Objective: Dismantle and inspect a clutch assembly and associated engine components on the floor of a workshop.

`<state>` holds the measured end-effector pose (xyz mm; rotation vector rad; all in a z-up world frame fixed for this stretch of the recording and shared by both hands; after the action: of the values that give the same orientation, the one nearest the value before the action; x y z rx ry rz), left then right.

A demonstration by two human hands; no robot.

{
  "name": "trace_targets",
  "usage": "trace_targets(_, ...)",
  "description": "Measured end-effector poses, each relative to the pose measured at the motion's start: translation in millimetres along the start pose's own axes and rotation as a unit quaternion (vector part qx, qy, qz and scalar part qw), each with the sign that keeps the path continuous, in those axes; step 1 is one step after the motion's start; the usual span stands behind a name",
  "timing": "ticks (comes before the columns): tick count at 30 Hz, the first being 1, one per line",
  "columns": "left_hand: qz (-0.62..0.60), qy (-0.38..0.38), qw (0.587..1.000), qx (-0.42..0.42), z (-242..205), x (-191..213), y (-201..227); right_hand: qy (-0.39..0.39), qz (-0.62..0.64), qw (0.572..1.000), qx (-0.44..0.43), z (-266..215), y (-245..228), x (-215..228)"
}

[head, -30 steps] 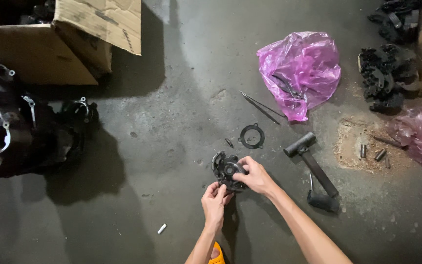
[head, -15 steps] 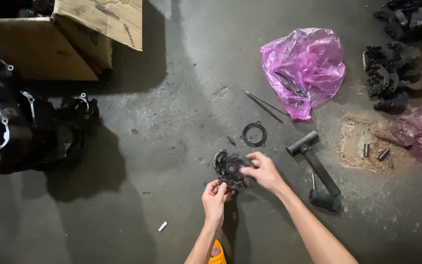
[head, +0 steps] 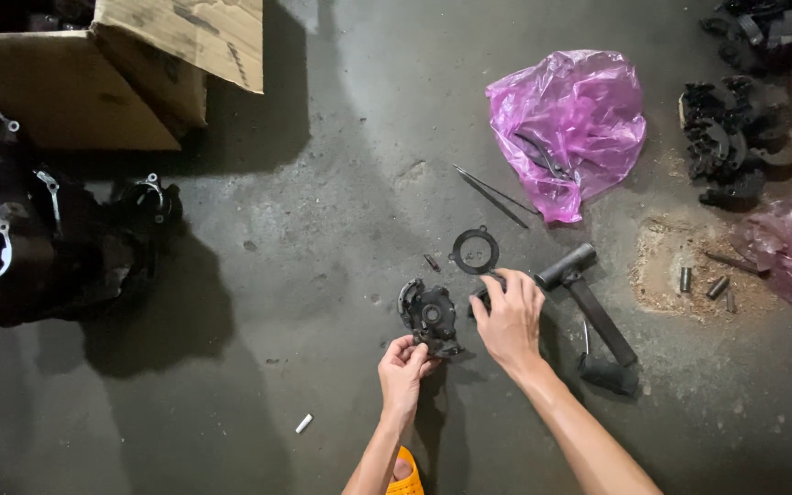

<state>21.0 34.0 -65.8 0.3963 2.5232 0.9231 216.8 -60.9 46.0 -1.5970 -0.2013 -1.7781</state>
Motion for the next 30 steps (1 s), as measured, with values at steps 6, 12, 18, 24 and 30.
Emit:
trace_targets(6, -0.029, -0.035, 0.999, 0.006, 1, -1, -1, -0.269, 0.332, 0.874, -0.230, -4, -30, -26)
trace_targets(12, 0.053, 0.025, 0.998, -0.004, -15, -7, 18, -0.359, 0.458, 0.758, -0.296, -5, -34, -36)
trace_targets(18, 0.038, 0.050, 0.998, -0.025, -3, 14, -1, -0.478, 0.041, 0.873, -0.091, -12, -5, -36)
trace_targets(24, -0.052, 0.019, 0.998, -0.017, 0, 9, -2, -0.355, 0.052, 0.919, -0.163, -26, 21, -31)
trace_targets(30, 0.000, 0.053, 0.999, -0.007, -18, -4, 11, -0.364, 0.304, 0.834, -0.282, -30, -13, -19)
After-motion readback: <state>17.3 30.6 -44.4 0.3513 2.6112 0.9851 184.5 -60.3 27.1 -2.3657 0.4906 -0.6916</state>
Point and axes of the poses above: each hand's wrist, its own z-axis towards the middle knuckle, its own x-axis out of the back of the hand, y = z × x, the point moved 6 cm from there along z, towards the middle knuckle, and after that the axes turned 4 degrees about y, right-handed, at the moved point
